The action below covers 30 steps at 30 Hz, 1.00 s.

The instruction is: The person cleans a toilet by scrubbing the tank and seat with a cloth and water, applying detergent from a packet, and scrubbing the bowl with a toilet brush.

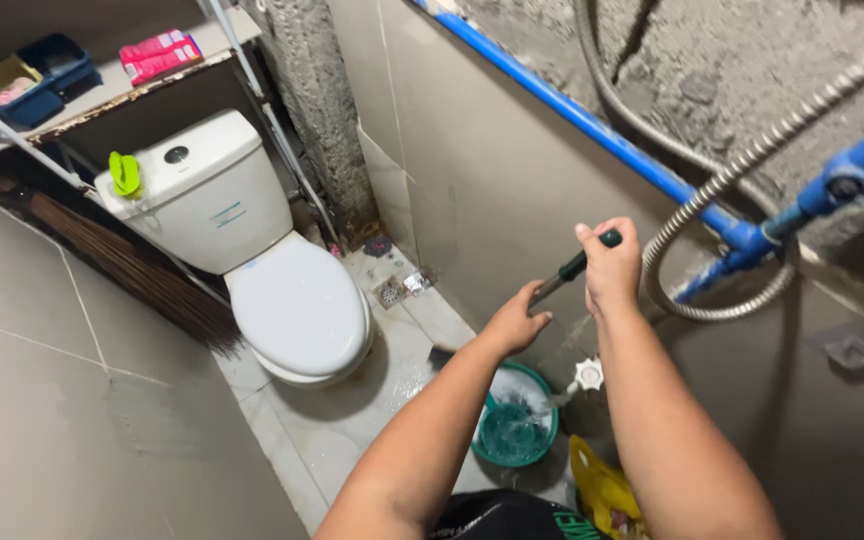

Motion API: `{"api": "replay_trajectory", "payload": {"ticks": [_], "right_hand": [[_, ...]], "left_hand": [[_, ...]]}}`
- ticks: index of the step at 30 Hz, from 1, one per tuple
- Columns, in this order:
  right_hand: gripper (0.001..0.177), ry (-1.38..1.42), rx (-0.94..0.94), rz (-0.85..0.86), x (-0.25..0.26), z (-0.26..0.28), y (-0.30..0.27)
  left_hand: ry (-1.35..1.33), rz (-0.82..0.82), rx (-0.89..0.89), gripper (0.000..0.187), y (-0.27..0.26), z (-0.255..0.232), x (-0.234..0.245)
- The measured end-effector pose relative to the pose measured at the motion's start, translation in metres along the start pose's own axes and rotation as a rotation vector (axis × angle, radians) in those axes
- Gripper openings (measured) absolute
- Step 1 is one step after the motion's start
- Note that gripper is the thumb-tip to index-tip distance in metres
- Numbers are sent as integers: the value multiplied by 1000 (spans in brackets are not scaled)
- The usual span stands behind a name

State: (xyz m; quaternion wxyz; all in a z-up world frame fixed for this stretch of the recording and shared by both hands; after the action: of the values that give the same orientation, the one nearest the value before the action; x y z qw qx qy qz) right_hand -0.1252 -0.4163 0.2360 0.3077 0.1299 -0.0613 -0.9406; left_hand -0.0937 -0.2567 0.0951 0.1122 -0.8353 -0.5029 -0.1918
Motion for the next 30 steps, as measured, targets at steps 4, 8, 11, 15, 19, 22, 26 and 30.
{"api": "replay_trajectory", "payload": {"ticks": [4, 8, 11, 15, 19, 22, 26, 30], "right_hand": [[28, -213, 188, 115, 18, 23, -15], [29, -795, 292, 292, 50, 27, -37], [30, -1177, 182, 457, 79, 12, -43], [36, -1553, 209, 600, 101, -3, -45], [31, -1601, 295, 583, 107, -13, -62], [33, -1470, 413, 547, 87, -12, -72], [36, -1224, 312, 652, 47, -27, -92], [37, -1145, 110, 779, 13, -72, -116]], "left_hand": [[-50, 29, -3, 70, 0, 1, -24], [-77, 99, 49, 70, -8, 5, -52], [-73, 161, 88, 68, -16, 17, -80], [-111, 197, 17, 66, -24, 24, -119], [-194, 207, 105, 62, -32, 40, -133], [-174, 137, 108, 60, -36, 47, -111], [-137, 2, 172, 55, -41, 77, -49], [-121, -137, 233, 44, -51, 131, 27]]}}
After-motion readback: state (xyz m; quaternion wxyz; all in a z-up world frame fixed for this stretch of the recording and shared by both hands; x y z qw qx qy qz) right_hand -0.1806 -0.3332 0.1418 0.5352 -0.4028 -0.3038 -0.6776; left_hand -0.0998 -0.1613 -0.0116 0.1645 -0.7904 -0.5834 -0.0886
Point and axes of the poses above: each hand's wrist, its own y-axis towards the middle knuckle, its own x-axis out of the back of the hand, z = x × y, the point moved 10 cm from there along y, towards the middle knuckle, and after that the axes turned 10 degrees about -z, right-handed, at the moved point
